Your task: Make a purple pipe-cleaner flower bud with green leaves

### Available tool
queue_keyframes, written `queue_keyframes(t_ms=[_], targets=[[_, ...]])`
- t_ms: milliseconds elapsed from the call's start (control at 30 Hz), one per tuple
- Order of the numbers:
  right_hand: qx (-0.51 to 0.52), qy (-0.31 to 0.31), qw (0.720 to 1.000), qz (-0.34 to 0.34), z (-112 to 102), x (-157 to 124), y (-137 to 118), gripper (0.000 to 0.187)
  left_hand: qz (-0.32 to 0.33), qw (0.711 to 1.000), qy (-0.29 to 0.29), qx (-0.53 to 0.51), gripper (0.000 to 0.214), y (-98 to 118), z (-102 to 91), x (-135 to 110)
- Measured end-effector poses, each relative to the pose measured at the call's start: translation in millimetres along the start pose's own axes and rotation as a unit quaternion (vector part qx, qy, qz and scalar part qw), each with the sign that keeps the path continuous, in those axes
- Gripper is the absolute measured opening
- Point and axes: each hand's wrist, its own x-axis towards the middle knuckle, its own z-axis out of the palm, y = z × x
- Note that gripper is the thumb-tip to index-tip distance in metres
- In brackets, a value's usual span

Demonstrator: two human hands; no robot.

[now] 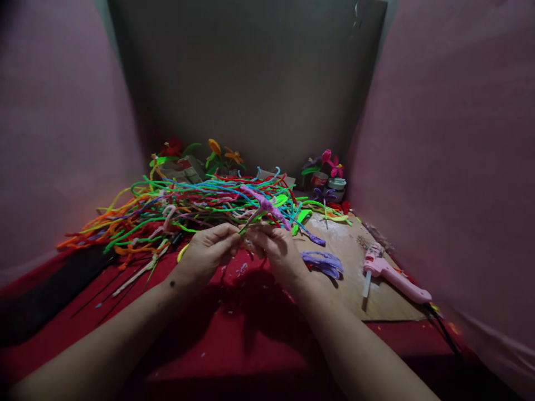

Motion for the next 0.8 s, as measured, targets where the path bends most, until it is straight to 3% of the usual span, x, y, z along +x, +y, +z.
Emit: queue_keyframes(t_ms=[133, 367, 667, 800], targets=[[0.045, 0.023, 0.999, 0.016, 4, 1, 2, 0.012, -0.063, 0.994, -0.028, -0.091, 0.02, 2, 0.8, 1], [0.136, 0.027, 0.989, 0.055, 0, 5, 10, 0.018, -0.154, 0.953, -0.125, -0.231, 0.016, -5, -4.4, 2], [0.153, 0.01, 0.985, 0.084, -2, 4, 6, 0.019, -0.21, 0.913, -0.202, -0.287, 0.013, -7, -11.2, 4], [0.145, 0.067, 0.983, 0.091, 0, 5, 9, 0.019, -0.21, 0.928, -0.19, -0.241, 0.014, -11, -8.0, 5]])
